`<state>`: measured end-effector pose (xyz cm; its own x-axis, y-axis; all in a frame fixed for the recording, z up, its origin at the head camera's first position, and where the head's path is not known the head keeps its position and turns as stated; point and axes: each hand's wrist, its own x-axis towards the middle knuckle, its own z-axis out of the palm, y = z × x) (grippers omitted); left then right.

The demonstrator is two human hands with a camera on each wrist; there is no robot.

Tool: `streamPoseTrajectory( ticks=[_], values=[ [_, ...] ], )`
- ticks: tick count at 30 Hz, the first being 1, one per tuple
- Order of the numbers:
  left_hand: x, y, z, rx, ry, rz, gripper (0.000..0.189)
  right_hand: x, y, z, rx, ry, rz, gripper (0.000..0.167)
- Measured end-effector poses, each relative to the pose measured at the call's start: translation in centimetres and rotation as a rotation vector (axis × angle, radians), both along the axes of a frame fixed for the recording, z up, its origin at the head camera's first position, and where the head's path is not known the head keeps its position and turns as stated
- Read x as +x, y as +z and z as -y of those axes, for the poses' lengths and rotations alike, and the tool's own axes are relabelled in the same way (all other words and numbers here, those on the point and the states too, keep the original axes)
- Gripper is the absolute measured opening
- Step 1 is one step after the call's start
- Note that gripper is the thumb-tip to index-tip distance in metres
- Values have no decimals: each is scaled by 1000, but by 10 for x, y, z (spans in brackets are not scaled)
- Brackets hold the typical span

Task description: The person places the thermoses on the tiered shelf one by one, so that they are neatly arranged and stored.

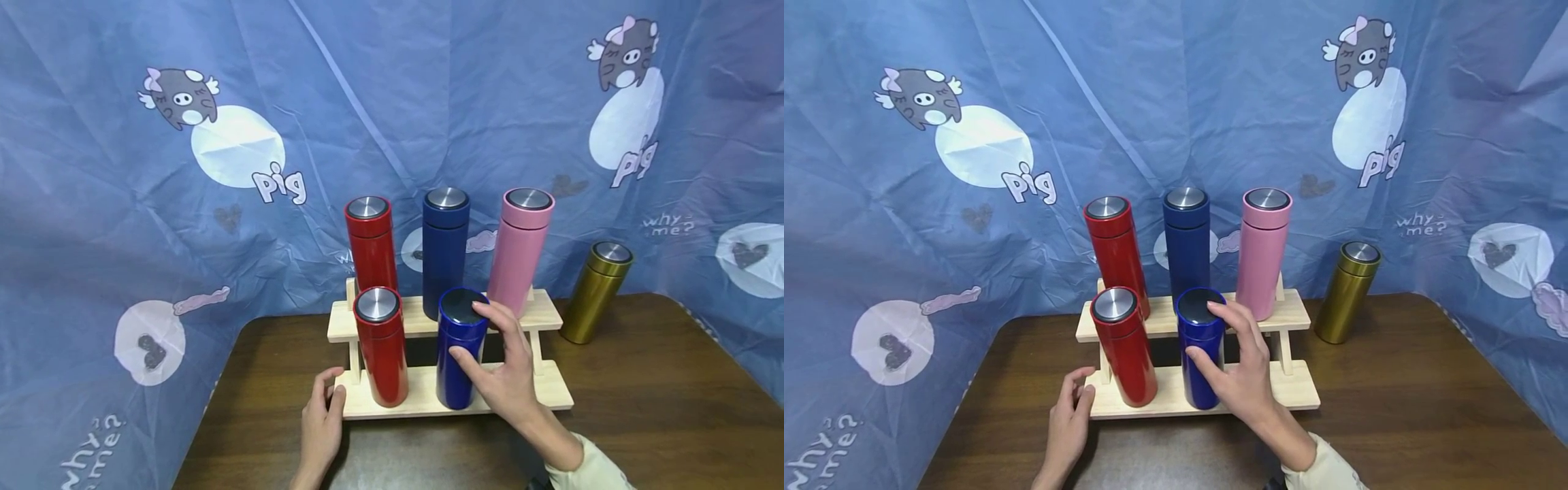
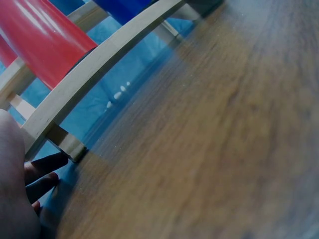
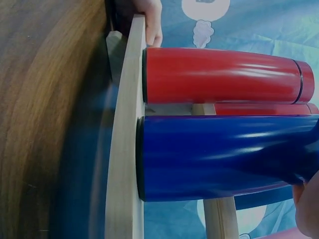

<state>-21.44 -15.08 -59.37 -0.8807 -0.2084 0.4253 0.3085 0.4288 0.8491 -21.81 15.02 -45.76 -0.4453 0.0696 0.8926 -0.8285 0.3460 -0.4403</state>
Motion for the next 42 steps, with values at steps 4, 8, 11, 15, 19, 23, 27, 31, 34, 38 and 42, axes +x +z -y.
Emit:
streamPoseTrajectory(
  ticks=[4, 8, 11, 15, 19, 23, 27, 31, 34, 38, 42],
  values=[
    [4, 12, -1, 31, -2, 85, 25, 1, -2, -1, 15, -8, 13, 70],
    [6, 19, -3, 38, -3, 167, 28, 3, -3, -3, 30, -24, 46, 71],
    [6, 18, -3, 33, -3, 189, 28, 4, -3, -4, 38, -28, 64, 72],
    [5, 16, -3, 31, -1, 148, 27, 5, -3, -4, 46, -25, 58, 72],
    [4, 11, -3, -6, 11, 86, 25, 5, -2, -4, 50, -26, 60, 73],
    [5, 12, -3, 9, 7, 104, 26, 5, -2, -5, 56, -29, 63, 74],
    [5, 12, -3, 28, 2, 95, 26, 5, -2, -7, 72, -41, 36, 73],
    [2, 5, -2, 14, 1, 33, 25, 6, -2, -9, 87, -52, 32, 73],
    [-2, -1, 0, 4, 12, 39, 23, 8, -1, -11, 98, -58, 51, 75],
    [-3, -2, 1, -2, 26, 75, 24, 8, 1, -14, 112, -46, 67, 78],
    [3, 9, -1, 15, 7, 73, 25, 5, 3, -19, 121, -32, 22, 80]
  ],
)
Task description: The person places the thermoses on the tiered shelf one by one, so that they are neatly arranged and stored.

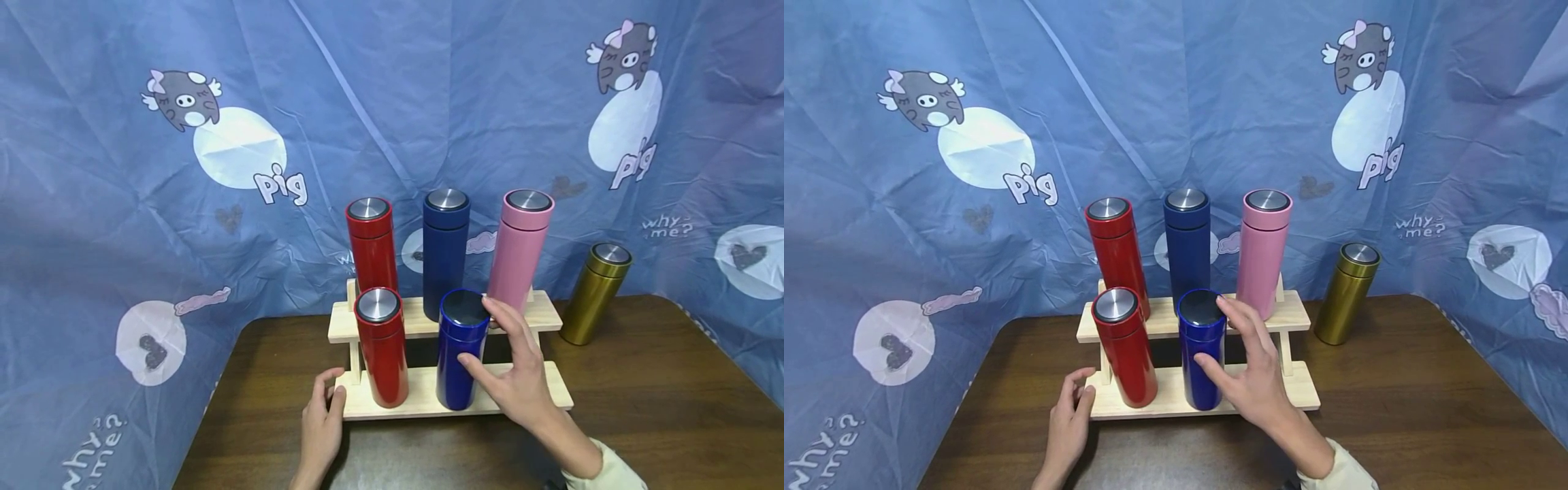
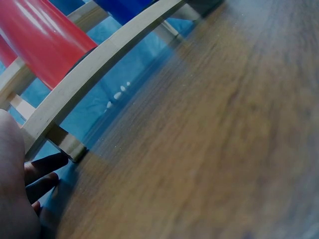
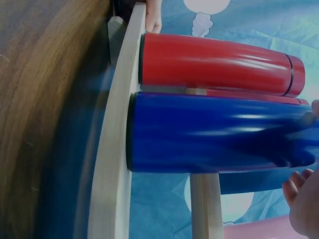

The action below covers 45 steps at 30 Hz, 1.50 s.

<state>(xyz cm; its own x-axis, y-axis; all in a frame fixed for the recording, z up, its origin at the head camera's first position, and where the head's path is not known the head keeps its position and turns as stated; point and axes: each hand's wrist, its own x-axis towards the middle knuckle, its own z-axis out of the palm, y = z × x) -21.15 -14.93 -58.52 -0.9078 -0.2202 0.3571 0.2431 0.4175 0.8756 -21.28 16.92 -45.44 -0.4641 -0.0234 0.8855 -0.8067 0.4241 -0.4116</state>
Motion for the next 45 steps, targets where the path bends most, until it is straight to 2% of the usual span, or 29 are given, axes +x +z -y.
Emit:
streamPoseTrajectory(
  ticks=[2, 6, 8, 10, 12, 13, 15, 16, 17, 19, 22, 27, 31, 36, 40, 45],
  values=[
    [2, 2, -1, 0, -4, -3, 25, -2, 2, -4, -6, 19, -28, 80],
    [-2, -4, 0, -27, 19, -14, 25, -4, 5, -13, -24, 48, -68, 80],
    [-5, -9, 2, -30, 26, -16, 24, -4, 6, -17, -20, 27, -75, 80],
    [-5, -10, 3, -20, 13, 7, 25, -3, 7, -22, -13, -7, -82, 79],
    [-3, -4, 2, 0, 2, 32, 26, -3, 9, -26, -13, -25, -88, 79],
    [-3, -4, 2, -4, 10, 37, 25, -2, 10, -28, -14, -32, -89, 79],
    [0, 1, 0, 4, 5, 27, 26, -2, 12, -33, -24, -37, -100, 80],
    [-1, -2, 0, -9, 12, 5, 26, -2, 13, -35, -28, -40, -103, 80],
    [1, 1, -1, -4, 8, -12, 26, -2, 14, -37, -33, -43, -107, 81],
    [-1, -5, 0, -20, 12, -61, 25, -2, 13, -42, -40, -61, -107, 82],
    [-3, -9, 1, -21, 6, -81, 25, -2, 13, -52, -53, -90, -102, 84],
    [-7, -17, 4, -23, -1, -69, 26, -1, 15, -68, -60, -153, -79, 85],
    [-10, -21, 5, -18, 8, -39, 25, 2, 25, -78, -101, -204, -71, 82],
    [-5, -10, 3, -14, 13, 9, 24, 8, 44, -86, -152, -285, -81, 78],
    [1, 2, 0, 13, -5, 3, 26, -2, 42, -107, -165, -358, -46, 66],
    [-1, -3, 0, -19, 4, -33, 26, -26, 22, -144, -133, -479, 47, 71]
  ],
)
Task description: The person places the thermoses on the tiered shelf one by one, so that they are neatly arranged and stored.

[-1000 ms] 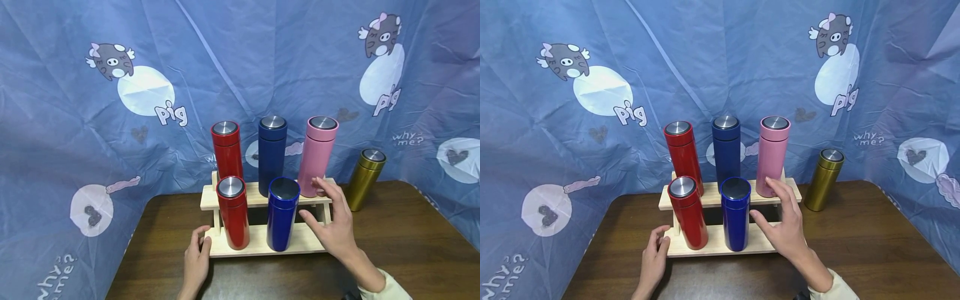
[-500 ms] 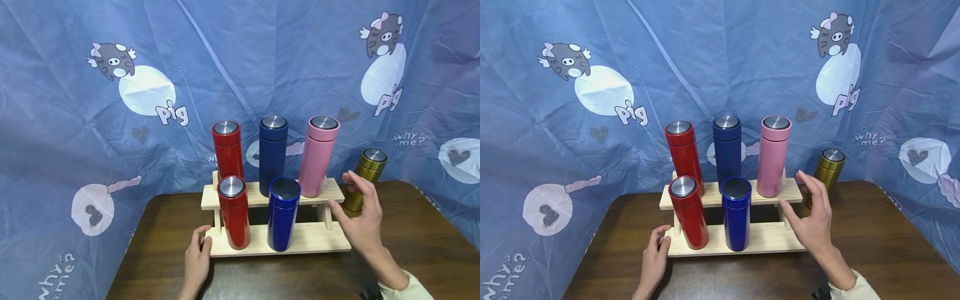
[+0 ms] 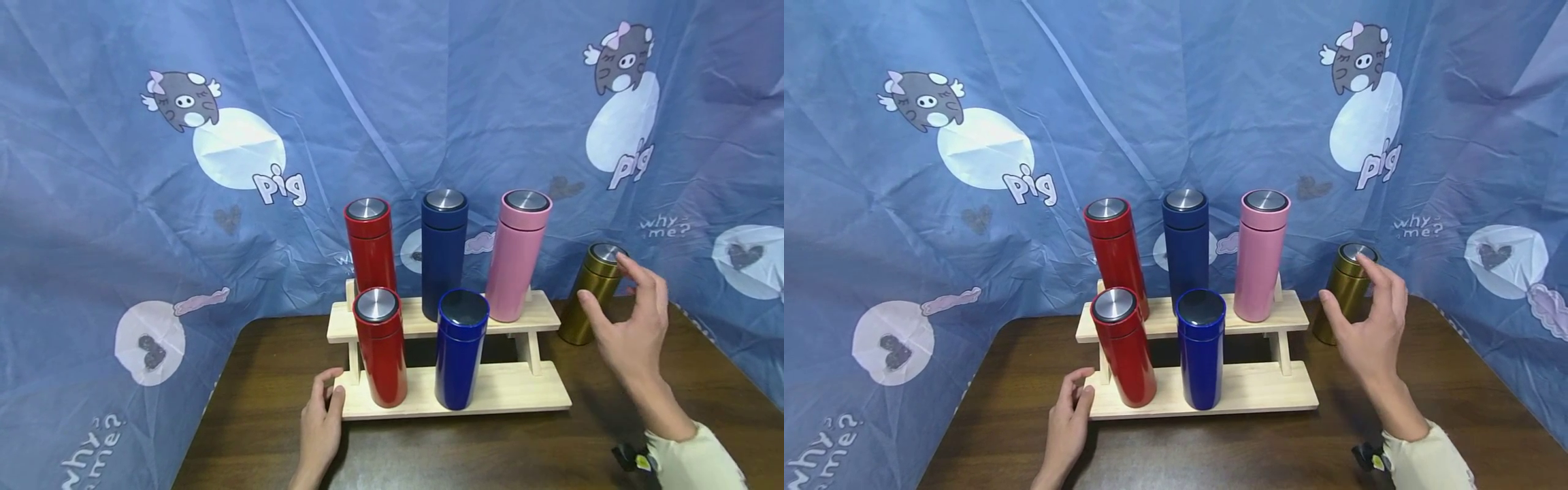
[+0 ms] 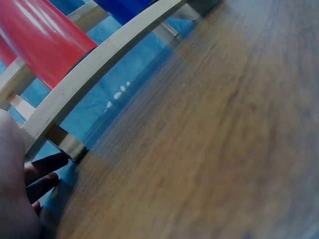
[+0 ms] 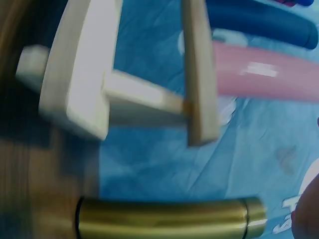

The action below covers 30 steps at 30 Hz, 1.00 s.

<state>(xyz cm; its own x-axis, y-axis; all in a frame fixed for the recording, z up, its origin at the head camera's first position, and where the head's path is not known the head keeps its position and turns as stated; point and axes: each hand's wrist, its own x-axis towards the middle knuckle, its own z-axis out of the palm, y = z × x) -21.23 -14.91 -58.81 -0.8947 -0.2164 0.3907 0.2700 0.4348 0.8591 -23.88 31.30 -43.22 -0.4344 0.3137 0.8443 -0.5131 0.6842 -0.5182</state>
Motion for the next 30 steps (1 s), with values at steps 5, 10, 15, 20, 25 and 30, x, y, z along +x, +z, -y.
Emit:
streamPoseTrajectory(
  ticks=[5, 10, 15, 20, 25, 30],
  values=[
    [3, 5, -1, 32, -14, 34, 26, -15, -14, -24, 16, -75, 122, 76],
    [3, 7, -1, 38, -13, 49, 27, -24, -24, -38, 10, -97, 219, 82],
    [2, 6, -1, 30, -3, 26, 27, -30, -32, -47, 46, -80, 285, 89],
    [3, 10, -1, 50, -14, 93, 27, -33, -37, -54, 75, -69, 329, 89],
    [4, 13, -1, 52, -17, 117, 28, -35, -40, -56, 70, -65, 352, 91],
    [3, 10, -1, 39, -11, 129, 28, -42, -43, -55, 48, -62, 329, 90]
  ],
)
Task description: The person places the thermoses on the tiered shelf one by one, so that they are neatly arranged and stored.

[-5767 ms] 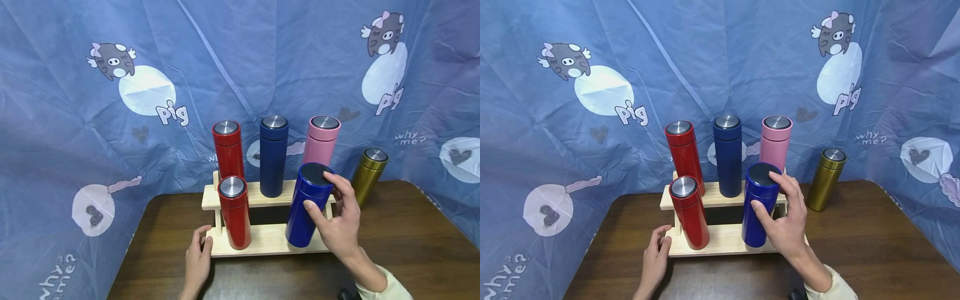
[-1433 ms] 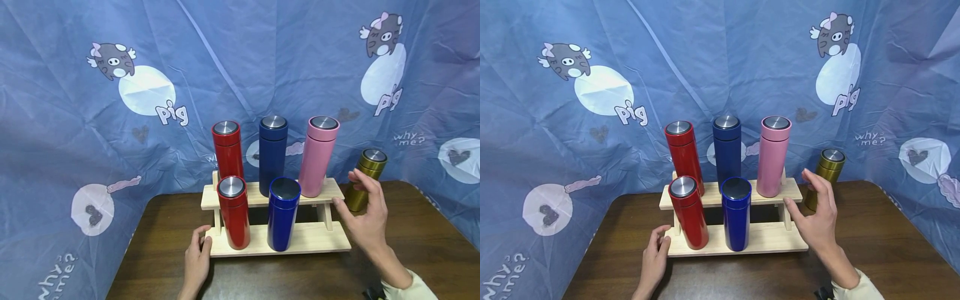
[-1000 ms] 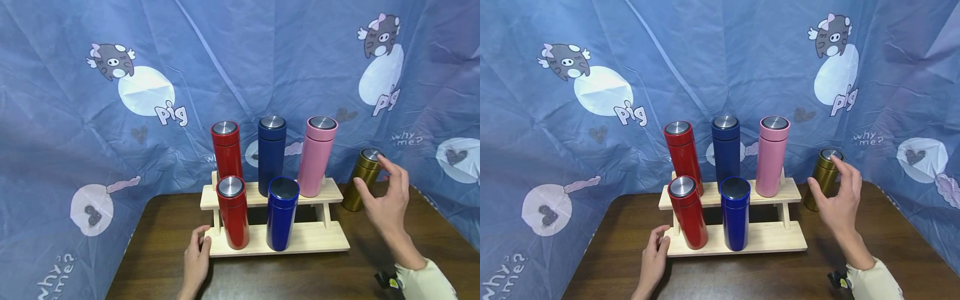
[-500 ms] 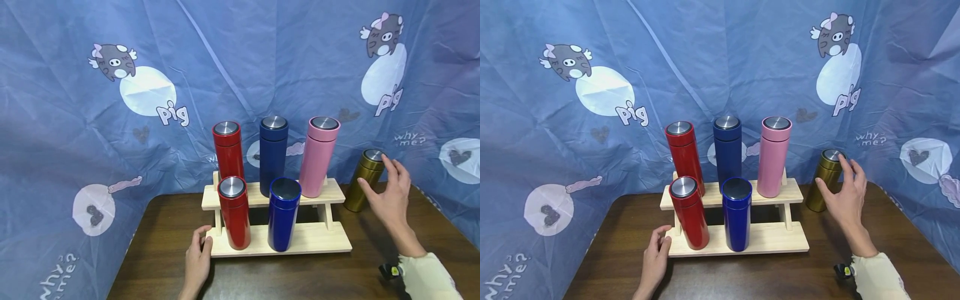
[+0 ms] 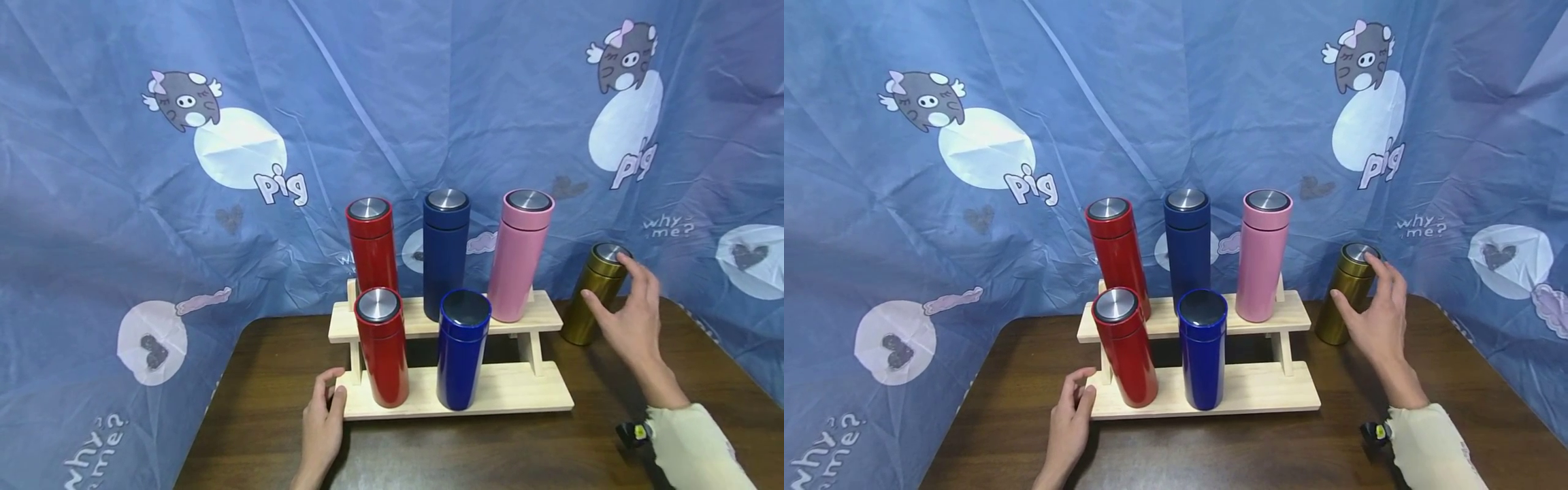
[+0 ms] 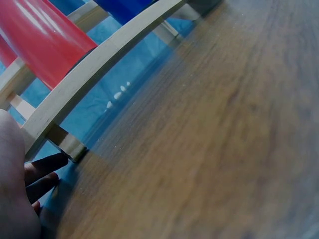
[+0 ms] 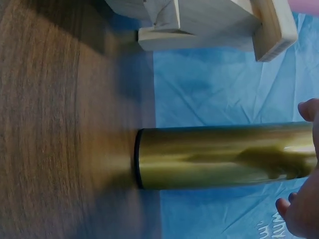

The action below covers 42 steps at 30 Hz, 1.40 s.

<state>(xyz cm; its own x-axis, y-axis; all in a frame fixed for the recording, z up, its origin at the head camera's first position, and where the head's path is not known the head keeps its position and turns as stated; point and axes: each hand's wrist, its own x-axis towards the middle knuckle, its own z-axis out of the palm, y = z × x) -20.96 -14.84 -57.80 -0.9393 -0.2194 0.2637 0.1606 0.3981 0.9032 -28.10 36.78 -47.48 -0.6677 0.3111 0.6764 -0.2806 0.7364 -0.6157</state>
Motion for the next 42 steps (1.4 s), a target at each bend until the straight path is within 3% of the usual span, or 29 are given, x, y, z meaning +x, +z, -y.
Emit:
streamPoseTrajectory(
  ticks=[7, 17, 23, 32, 38, 42],
  values=[
    [-1, -6, 1, -53, 20, -102, 25, -15, -4, 5, -56, -32, -95, 79],
    [2, 5, 0, 12, -2, -20, 28, -23, -8, 8, -102, -71, -143, 75],
    [2, 4, 1, 12, 2, -7, 28, -22, -8, 8, -104, -71, -152, 73],
    [-1, -4, -2, -12, 9, -90, 27, -12, -8, 6, -141, -90, -158, 73],
    [-2, -3, -1, 7, 8, -58, 27, 2, -8, 10, -175, -61, -224, 74],
    [0, -1, -1, 17, 4, -38, 26, 15, 3, 23, -201, -26, -291, 71]
  ],
)
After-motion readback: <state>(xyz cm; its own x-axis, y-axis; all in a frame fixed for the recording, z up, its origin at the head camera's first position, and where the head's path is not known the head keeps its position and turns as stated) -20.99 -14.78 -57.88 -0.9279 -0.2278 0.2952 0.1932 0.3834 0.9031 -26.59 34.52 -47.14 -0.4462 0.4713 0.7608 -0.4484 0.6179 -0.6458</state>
